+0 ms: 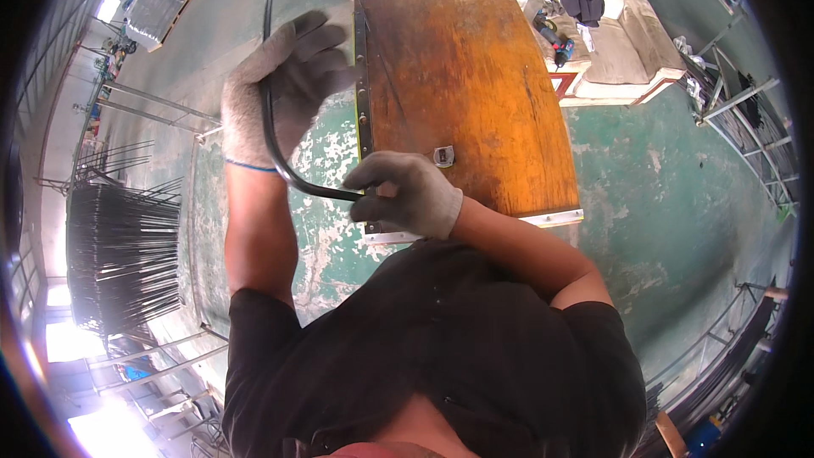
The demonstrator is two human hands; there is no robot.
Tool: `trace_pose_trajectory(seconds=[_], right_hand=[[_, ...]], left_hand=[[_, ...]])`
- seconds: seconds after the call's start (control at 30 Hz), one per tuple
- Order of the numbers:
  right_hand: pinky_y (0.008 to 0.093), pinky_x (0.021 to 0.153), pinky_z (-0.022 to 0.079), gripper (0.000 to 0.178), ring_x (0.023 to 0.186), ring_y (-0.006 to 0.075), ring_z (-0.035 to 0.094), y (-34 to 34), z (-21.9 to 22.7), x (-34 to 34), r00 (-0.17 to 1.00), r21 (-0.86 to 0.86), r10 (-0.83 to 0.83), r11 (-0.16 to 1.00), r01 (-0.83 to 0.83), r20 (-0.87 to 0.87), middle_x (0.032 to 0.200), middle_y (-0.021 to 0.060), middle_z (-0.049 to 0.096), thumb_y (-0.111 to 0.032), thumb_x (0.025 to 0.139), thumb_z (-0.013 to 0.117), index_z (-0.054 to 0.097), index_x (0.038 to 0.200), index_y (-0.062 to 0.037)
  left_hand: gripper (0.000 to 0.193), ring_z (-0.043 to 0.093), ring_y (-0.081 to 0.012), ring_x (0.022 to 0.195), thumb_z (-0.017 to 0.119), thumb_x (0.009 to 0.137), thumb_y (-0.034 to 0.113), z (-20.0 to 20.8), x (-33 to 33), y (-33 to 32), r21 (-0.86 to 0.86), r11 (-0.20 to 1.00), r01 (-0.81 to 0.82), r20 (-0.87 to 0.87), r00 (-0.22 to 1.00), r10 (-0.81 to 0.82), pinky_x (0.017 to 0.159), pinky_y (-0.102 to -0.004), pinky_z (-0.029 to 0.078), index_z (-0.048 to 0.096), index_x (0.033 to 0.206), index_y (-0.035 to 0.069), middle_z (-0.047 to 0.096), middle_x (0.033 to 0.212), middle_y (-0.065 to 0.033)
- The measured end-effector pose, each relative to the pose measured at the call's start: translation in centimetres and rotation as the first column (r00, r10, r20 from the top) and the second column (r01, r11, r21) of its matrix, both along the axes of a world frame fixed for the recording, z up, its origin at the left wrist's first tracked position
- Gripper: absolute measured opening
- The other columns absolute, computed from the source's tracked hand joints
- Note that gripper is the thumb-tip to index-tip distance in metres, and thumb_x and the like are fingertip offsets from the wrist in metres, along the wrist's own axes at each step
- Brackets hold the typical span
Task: The person operates a metal rod bending machine, feeding rods into the device and removing bent pieces. They then measure the bent rods on a wooden table using a tape measure and ruler, and stack the finished pieces.
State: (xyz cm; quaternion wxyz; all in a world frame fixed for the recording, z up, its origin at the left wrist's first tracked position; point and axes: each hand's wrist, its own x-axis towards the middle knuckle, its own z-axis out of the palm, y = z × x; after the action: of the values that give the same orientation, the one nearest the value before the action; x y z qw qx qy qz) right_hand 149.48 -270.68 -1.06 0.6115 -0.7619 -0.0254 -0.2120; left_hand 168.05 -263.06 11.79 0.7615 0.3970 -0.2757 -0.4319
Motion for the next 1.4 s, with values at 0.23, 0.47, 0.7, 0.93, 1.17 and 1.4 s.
trace_pose_trajectory(seconds=[0.23,0.47,0.7,0.93,1.17,1.4], right_hand=[[0.0388,0.084,0.060,0.033,0.098,0.0228,0.076,-2.1,-26.1,2.9,0.595,-0.277,-0.269,0.958,0.080,-0.758,0.107,0.0093,0.077,-0.033,0.105,0.075,0.072,0.117,-0.0032],[0.0431,0.074,0.062,0.028,0.086,0.0278,0.076,2.4,-29.0,4.4,0.637,0.779,0.499,0.562,0.278,-0.588,0.086,0.0151,0.074,-0.032,0.107,0.072,0.072,0.107,-0.0035],[0.0365,0.060,0.050,0.018,0.066,0.0170,0.063,-11.8,-32.0,-1.8,0.651,0.291,-0.379,0.670,0.683,-0.657,0.078,0.0025,0.067,-0.022,0.100,0.064,0.078,0.107,-0.0117],[0.0371,0.076,0.059,0.033,0.080,0.0208,0.075,-24.5,-31.4,-15.9,0.179,-0.192,-0.770,0.364,0.911,-0.613,0.093,0.0088,0.081,-0.035,0.103,0.071,0.083,0.120,-0.0095],[0.0431,0.100,0.058,0.038,0.115,0.0366,0.078,-26.2,-34.8,-18.7,-0.024,-0.514,-0.812,0.347,0.784,-0.583,0.117,0.0199,0.081,-0.041,0.100,0.071,0.083,0.122,-0.0136],[0.0465,0.105,0.057,0.037,0.119,0.0380,0.075,-23.7,-33.3,-18.0,0.008,-0.683,-0.851,0.428,0.592,-0.526,0.126,0.0190,0.079,-0.029,0.098,0.069,0.079,0.130,-0.0136]], left_hand=[[0.042,0.067,-0.0236,0.084,0.060,0.094,-0.005,-0.4,0.3,6.1,0.015,0.999,0.042,-0.260,0.965,-0.036,0.072,-0.0359,0.057,0.064,0.136,-0.005,0.071,0.116,-0.0209],[0.054,0.066,-0.0268,0.083,0.050,0.093,-0.008,3.1,-0.3,7.0,-0.332,0.891,0.311,-0.272,0.873,-0.406,0.071,-0.0432,0.060,0.053,0.147,-0.008,0.064,0.129,-0.0243],[0.046,0.071,-0.0281,0.065,0.065,0.089,0.003,0.5,0.9,9.9,0.269,0.954,-0.133,0.186,0.979,0.085,0.061,-0.0336,0.060,0.063,0.133,-0.011,0.075,0.100,-0.0245],[0.041,0.071,-0.0168,0.070,0.073,0.093,0.012,-24.7,0.7,9.8,0.736,0.588,-0.335,0.278,0.942,0.188,0.060,-0.0326,0.059,0.066,0.129,-0.006,0.074,0.094,-0.0111],[0.036,0.076,-0.0425,0.102,0.064,0.091,0.013,-41.2,-2.3,10.0,0.651,0.362,-0.667,0.754,0.626,-0.200,0.092,-0.0500,0.060,0.072,0.125,0.002,0.077,0.115,-0.0254],[0.035,0.066,-0.0392,0.119,0.071,0.086,0.010,-38.8,-6.6,11.2,0.601,0.582,-0.547,0.775,0.221,-0.592,0.104,-0.0494,0.056,0.078,0.120,0.014,0.072,0.124,-0.0162]])
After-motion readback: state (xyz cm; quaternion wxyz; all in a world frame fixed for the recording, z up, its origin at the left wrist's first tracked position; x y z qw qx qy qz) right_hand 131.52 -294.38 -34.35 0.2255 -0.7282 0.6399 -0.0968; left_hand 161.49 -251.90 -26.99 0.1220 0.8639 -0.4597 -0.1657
